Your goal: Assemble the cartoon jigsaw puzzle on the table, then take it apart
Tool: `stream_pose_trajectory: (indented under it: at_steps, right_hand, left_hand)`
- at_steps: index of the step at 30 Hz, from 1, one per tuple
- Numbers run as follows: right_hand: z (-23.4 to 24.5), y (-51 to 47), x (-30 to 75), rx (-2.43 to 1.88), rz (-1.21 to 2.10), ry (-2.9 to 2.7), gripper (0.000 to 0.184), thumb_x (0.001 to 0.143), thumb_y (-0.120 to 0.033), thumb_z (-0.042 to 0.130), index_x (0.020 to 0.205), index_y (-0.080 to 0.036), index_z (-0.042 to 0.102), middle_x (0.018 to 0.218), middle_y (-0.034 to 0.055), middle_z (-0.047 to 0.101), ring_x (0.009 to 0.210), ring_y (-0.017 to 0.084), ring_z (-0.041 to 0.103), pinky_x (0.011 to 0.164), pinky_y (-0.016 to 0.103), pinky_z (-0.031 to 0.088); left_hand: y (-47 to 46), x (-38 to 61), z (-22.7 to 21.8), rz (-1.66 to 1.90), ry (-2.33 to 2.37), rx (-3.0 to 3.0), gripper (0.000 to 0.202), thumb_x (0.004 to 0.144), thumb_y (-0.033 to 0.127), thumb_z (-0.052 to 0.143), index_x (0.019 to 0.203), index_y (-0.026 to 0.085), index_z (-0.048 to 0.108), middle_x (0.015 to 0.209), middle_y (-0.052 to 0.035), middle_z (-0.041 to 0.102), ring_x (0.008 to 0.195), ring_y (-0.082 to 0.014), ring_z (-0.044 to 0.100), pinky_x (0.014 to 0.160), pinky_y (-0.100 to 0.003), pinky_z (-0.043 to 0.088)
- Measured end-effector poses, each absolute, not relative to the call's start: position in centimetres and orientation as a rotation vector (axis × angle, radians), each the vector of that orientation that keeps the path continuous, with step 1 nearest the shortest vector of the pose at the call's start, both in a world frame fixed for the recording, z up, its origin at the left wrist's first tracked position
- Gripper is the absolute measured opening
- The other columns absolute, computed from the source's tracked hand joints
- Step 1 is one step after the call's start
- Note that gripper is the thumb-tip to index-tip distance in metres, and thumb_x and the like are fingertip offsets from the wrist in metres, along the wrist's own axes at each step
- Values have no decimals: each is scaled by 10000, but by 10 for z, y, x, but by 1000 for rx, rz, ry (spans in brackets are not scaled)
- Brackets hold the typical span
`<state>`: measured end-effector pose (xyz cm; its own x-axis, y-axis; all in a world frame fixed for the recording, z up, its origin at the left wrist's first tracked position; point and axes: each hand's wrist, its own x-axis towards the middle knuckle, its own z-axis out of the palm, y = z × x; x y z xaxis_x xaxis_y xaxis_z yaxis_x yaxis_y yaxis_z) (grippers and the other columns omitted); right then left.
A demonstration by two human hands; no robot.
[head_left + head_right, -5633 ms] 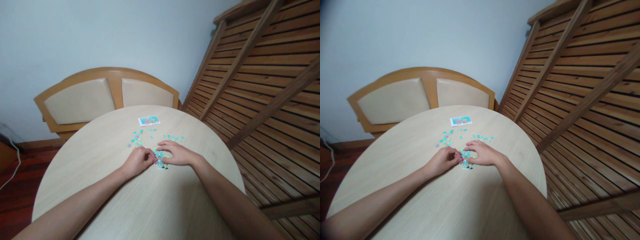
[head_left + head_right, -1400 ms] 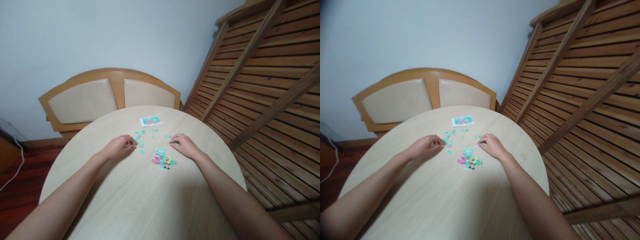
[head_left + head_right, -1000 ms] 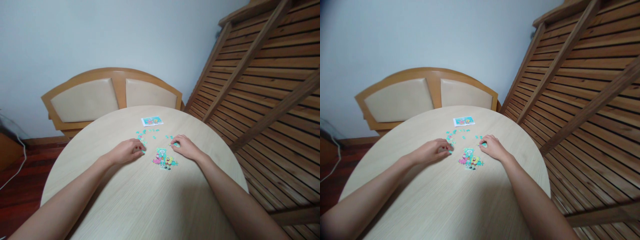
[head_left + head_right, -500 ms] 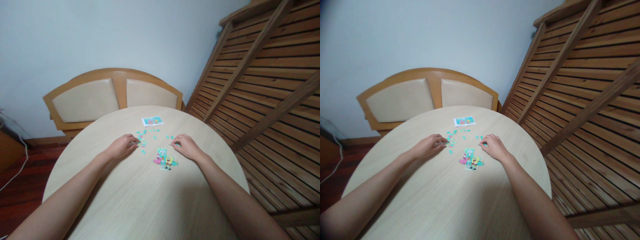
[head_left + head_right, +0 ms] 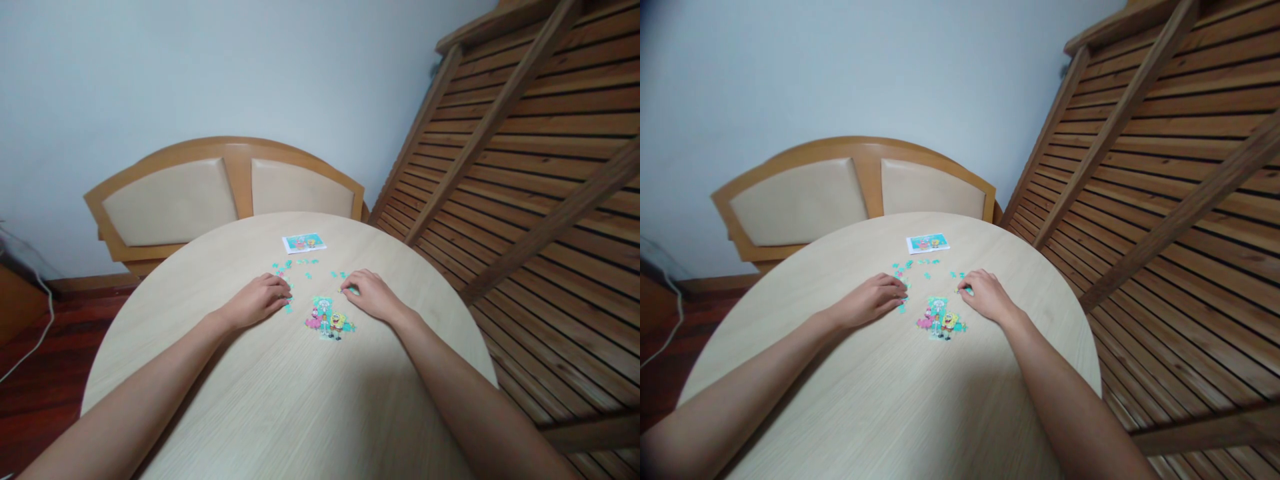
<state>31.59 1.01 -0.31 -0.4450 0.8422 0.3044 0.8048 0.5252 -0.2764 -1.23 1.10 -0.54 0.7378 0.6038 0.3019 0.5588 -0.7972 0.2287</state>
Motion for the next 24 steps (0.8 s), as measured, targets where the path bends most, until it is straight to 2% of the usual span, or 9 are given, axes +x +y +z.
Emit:
stream_pose_trajectory:
  at_steps: [8, 17, 24]
  right_hand:
    - [-7, 13, 319, -1324, 137, -2379, 165, 876, -138, 622, 946, -227, 742, 1000, 44, 740, 1010, 229, 623, 931, 364, 434]
    - [-9, 13, 319, -1303, 133, -2377, 175, 883, -136, 609, 946, -225, 745, 994, 42, 742, 990, 226, 627, 923, 370, 443]
    - [-11, 14, 321, -1284, 129, -2383, 170, 884, -139, 611, 943, -226, 745, 987, 50, 741, 983, 224, 628, 922, 374, 444]
  left_hand:
    - [15, -21, -3, 527, 975, 2819, 210, 978, 222, 515, 1080, 226, 699, 1018, -48, 726, 980, -215, 634, 912, -365, 477]
    - [12, -11, -10, 555, 1043, 2826, 254, 1015, 371, 521, 1112, 215, 695, 1055, -84, 687, 999, -235, 614, 923, -376, 468]
    - [11, -2, -14, 591, 1148, 2705, 142, 967, 288, 565, 918, 194, 658, 956, -70, 678, 915, -226, 607, 889, -372, 463]
